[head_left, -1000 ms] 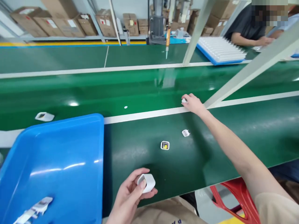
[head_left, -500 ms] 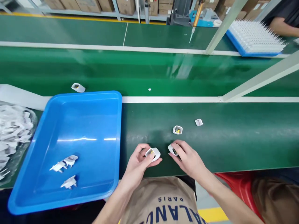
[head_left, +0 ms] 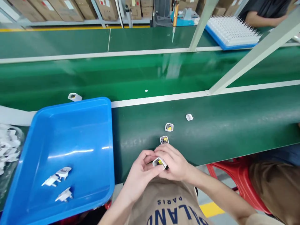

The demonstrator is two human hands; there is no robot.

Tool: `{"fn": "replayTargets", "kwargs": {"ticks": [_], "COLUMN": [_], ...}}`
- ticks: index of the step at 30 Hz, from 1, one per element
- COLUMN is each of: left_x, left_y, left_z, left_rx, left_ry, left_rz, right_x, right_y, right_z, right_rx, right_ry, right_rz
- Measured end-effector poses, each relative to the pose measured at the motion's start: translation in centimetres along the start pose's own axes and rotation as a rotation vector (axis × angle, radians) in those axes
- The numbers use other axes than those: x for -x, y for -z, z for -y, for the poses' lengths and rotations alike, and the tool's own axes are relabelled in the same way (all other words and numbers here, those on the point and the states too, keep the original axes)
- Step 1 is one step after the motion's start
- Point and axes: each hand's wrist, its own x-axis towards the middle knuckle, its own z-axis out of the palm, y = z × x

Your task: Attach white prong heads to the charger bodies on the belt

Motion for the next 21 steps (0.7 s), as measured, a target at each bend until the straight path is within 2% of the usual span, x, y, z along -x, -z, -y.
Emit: {"fn": "replayTargets", "kwargs": {"ticks": [2, 5, 9, 15, 21], "left_x": [0.1, 0.0, -0.2, -0.1, -0.3], "left_y": [0.1, 0.0, -0.9, -2.3, -2.5], "left_z": [-0.5, -0.7, -0.1, 0.2, 0.7], "left_rx": [-0.005, -0.023, -0.081, -0.186, -0.209], "left_ry": [0.068, 0.125, 0.097, 0.078, 0.095], "left_rz": [0.042, 0.063, 0.056, -0.007, 0.008], "right_x": [0.1, 0.1, 0.4, 1.4, 2.4], "right_y": [0.0, 0.3, 0.4, 0.7, 0.3], "right_z": [0.0, 0.3, 0.4, 0.2, 0.3], "right_rx": [0.074, 0.125, 0.156, 0.195, 0.211], "right_ry": [0.054, 0.053, -0.001, -0.015, -0.062], "right_rz": [-0.027, -0.049, -0.077, -0.032, 0.004]}}
